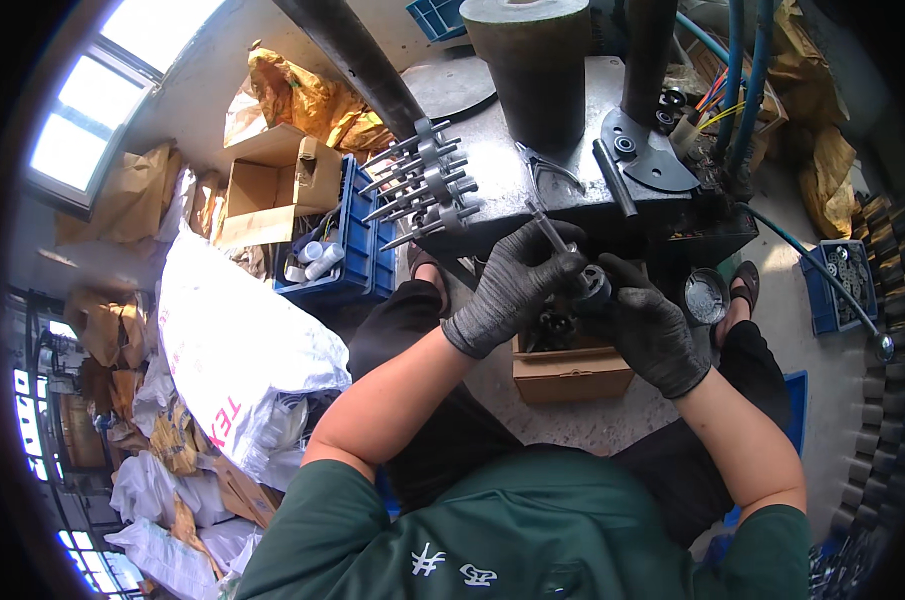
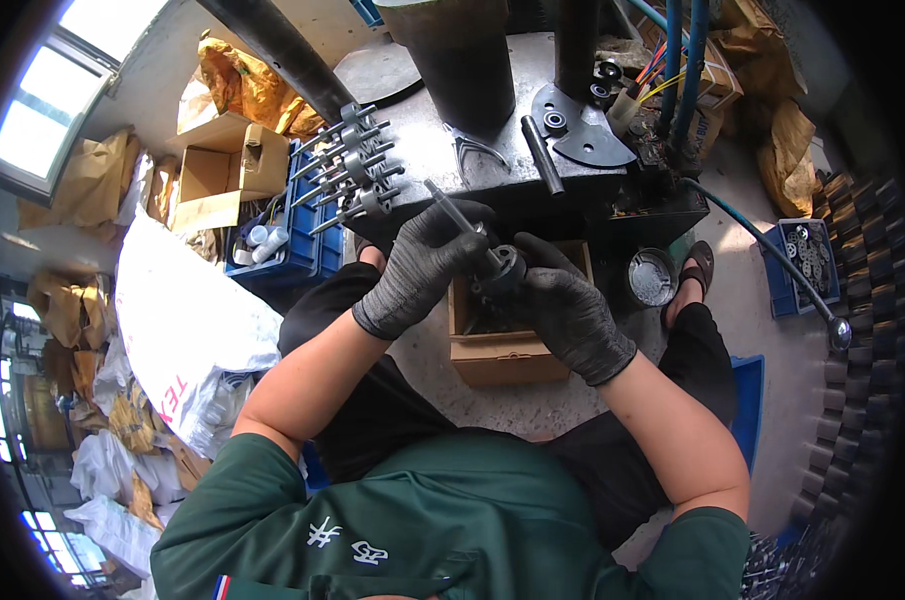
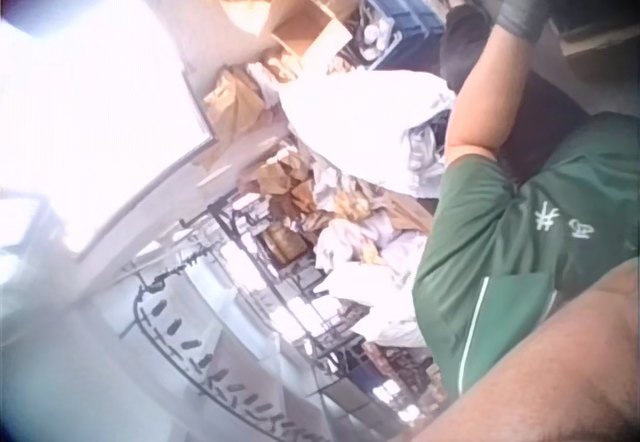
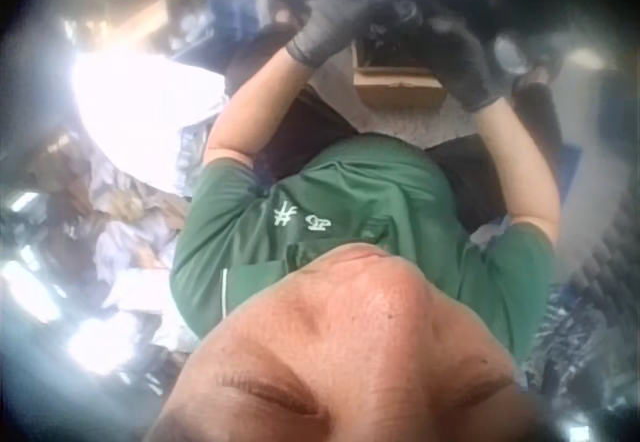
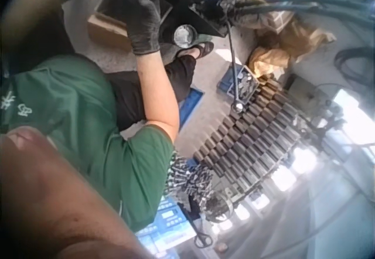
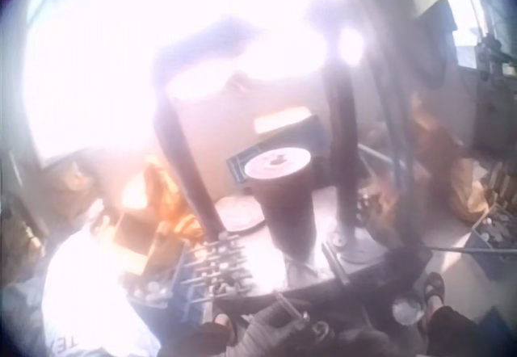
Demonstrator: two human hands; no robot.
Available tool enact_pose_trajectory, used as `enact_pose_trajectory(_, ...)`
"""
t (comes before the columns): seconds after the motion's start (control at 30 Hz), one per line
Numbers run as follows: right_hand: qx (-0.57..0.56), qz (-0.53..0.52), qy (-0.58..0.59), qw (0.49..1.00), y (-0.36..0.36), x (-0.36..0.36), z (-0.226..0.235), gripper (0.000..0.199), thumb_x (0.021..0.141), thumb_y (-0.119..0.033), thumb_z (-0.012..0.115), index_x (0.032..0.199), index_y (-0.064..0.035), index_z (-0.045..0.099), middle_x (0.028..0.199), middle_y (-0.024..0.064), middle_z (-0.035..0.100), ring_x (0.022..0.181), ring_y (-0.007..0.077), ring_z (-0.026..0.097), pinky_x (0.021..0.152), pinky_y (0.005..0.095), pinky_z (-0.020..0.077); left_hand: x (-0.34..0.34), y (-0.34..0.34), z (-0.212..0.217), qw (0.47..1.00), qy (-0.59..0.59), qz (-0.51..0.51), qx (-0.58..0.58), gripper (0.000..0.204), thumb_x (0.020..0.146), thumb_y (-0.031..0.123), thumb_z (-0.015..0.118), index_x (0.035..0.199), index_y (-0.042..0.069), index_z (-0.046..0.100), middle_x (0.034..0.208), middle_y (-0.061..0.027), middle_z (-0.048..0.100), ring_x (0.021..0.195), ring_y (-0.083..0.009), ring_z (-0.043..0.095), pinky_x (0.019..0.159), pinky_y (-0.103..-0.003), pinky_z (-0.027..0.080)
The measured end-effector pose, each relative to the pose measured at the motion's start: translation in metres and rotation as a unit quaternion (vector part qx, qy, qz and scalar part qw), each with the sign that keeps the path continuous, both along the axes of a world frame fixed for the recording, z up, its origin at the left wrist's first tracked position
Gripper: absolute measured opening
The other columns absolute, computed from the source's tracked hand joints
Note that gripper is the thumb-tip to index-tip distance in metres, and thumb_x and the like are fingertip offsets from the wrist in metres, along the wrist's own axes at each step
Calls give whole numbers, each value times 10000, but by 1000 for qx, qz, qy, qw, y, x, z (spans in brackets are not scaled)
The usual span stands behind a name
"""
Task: Assemble and press metal parts using a hydraulic press machine.
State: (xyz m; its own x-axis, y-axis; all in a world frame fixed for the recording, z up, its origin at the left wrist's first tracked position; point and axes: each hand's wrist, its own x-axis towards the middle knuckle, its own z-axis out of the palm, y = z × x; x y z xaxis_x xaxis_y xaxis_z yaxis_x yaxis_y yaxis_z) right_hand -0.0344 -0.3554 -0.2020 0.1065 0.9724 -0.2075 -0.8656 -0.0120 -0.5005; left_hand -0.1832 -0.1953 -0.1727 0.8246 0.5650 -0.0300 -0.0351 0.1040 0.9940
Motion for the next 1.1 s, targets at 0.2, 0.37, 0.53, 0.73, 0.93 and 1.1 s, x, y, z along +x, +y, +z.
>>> enact_pose_trajectory(0.2, 28, -31, -85, 995, -3, 2, 5, 696, 828, -49, 681, 1475, -42, 424, 1364, 149, 542, 1230, 290, 590, 1050, 413, 510, 8, -2, 13, 999, -19, -23, -20, 434, 873, 127, 773, 1261, 18, 612, 1077, -74, 675, 995, -159, 675, 913, -316, 563)
enact_pose_trajectory(0.37, 7, -54, -75, 996, -5, 6, 4, 725, 807, -21, 682, 1480, -39, 412, 1357, 144, 541, 1199, 295, 608, 999, 392, 536, 13, -5, 12, 999, -32, 3, -4, 529, 801, 46, 808, 1287, 3, 602, 1111, -83, 668, 1028, -166, 662, 937, -329, 562)
enact_pose_trajectory(0.53, -62, 48, 43, 996, -7, 21, -4, 402, 999, -320, 597, 1324, -85, 568, 1114, 98, 667, 881, 210, 691, 732, 336, 571, 19, -8, 14, 998, -57, 17, -3, 578, 777, 27, 817, 1310, 7, 593, 1107, -77, 668, 1048, -175, 653, 939, -333, 561)
enact_pose_trajectory(0.73, -219, 35, -86, 971, -5, 19, -34, 439, 1014, -457, 553, 1259, -98, 616, 912, 80, 684, 675, 168, 655, 600, 283, 516, 20, -7, 11, 996, -49, 16, 73, 610, 752, -8, 829, 1311, 4, 585, 1064, -63, 661, 1023, -163, 646, 925, -327, 557)
enact_pose_trajectory(0.93, -226, 8, -168, 960, -5, 11, -17, 429, 987, -427, 576, 1248, -92, 632, 818, 70, 653, 622, 167, 589, 569, 285, 467, 13, 14, 25, 987, -48, 81, 130, 529, 798, 17, 815, 1275, -5, 588, 1042, -61, 658, 979, -140, 637, 891, -313, 551)
enact_pose_trajectory(1.1, -194, 32, -209, 958, -10, 5, -6, 434, 982, -407, 575, 1258, -77, 631, 847, 85, 668, 645, 173, 612, 579, 292, 481, 2, 69, 38, 964, -151, 182, 119, 317, 866, 83, 781, 1126, 16, 612, 956, -63, 671, 835, -131, 664, 734, -272, 557)
